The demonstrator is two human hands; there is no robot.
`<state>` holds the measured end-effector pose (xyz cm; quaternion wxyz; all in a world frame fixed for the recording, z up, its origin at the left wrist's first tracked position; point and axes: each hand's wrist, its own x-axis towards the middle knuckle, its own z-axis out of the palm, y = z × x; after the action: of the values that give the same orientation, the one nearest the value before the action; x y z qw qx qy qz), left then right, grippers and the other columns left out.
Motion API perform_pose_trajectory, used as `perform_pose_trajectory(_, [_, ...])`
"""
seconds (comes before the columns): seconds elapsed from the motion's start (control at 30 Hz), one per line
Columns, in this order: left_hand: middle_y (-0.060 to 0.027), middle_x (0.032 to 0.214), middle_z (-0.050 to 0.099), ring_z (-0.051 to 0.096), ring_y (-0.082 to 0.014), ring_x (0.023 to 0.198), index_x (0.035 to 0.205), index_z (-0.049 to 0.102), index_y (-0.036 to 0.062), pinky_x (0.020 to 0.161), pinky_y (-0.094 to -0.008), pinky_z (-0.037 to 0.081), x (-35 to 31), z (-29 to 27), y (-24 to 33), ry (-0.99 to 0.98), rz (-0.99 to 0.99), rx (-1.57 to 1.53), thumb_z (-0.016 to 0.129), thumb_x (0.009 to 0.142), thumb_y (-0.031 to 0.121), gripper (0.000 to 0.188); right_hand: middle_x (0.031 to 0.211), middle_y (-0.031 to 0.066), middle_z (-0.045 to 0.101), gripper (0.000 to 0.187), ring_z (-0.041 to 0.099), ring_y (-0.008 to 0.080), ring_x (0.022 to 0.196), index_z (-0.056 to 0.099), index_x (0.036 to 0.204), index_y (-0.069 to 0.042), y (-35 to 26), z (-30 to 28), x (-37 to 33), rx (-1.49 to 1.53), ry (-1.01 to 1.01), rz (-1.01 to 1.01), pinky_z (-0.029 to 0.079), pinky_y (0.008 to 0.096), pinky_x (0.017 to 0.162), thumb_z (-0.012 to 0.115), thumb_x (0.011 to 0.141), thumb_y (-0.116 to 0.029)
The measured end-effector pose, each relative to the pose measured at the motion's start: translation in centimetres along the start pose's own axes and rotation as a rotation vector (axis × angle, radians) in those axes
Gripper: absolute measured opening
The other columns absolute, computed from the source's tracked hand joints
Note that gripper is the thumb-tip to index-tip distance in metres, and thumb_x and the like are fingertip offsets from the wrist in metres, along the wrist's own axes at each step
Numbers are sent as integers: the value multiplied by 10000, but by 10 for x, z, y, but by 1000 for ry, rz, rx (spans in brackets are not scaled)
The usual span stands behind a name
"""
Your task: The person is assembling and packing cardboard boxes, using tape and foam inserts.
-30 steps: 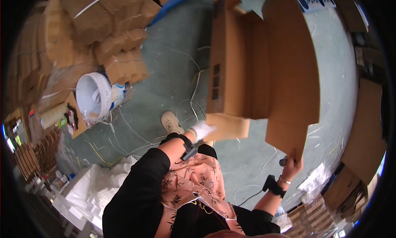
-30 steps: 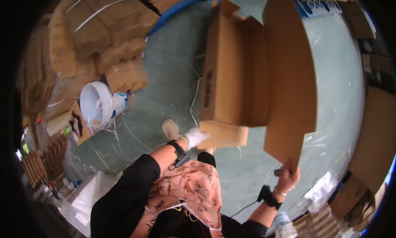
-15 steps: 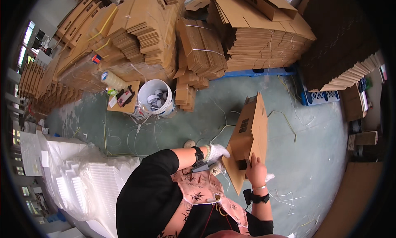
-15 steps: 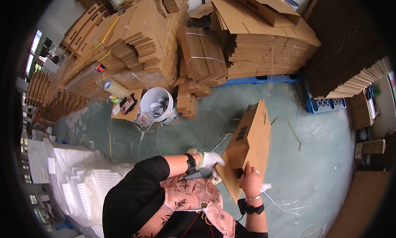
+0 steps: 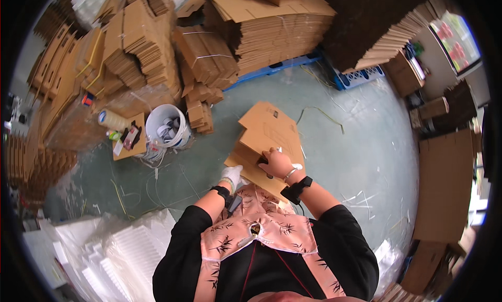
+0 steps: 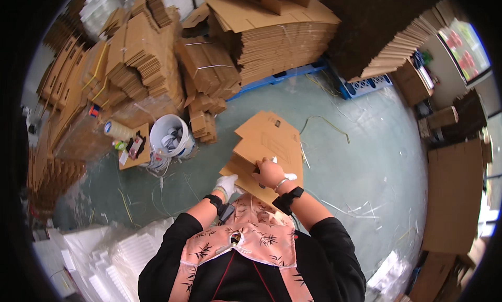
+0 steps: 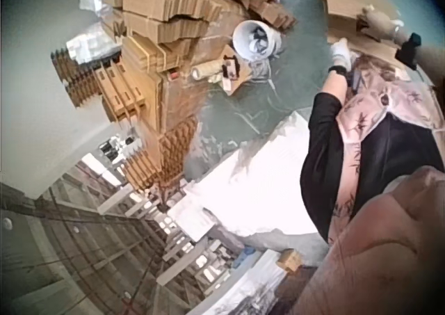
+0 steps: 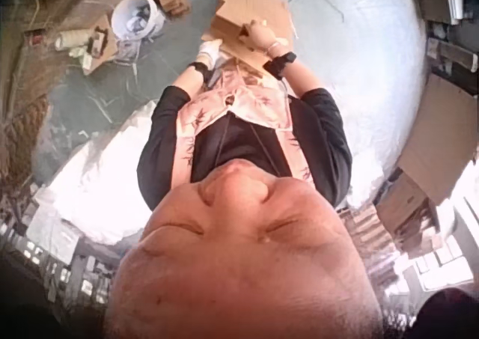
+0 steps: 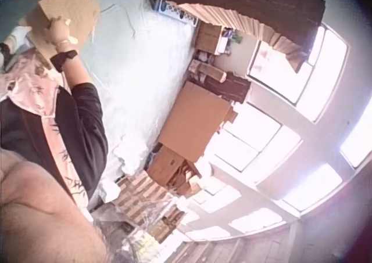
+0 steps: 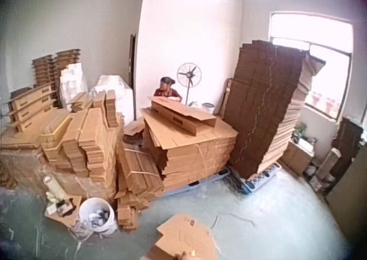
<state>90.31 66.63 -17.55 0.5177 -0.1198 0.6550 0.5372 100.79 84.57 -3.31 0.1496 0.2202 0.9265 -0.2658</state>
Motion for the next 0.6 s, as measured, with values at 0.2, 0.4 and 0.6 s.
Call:
perform_pose_trajectory(0.2, [-230,1085,588,656,-407,828,1192,464,-37,586,-520,579,0,-33,11,-209,-77,-268,480,949,105,282,983,151,599,344,629,349,846,580,1099,-74,58,18,-84,-63,190,129,522,435,697,640,803,-240])
perform_pose_trajectory(0.4, [-215,996,638,676,-328,715,1131,523,-90,511,-410,563,-27,-39,39,-192,15,-176,552,911,155,331,671,108,628,261,618,330,604,605,692,-69,74,42,-101,-192,177,270,500,449,556,523,872,-240])
perform_pose_trajectory(0.6, [-152,869,705,687,-233,725,927,679,-62,692,-333,529,-82,-13,85,-21,170,586,648,820,306,385,594,121,610,245,614,316,542,606,628,-72,12,29,-115,-292,240,135,497,421,499,537,822,-204])
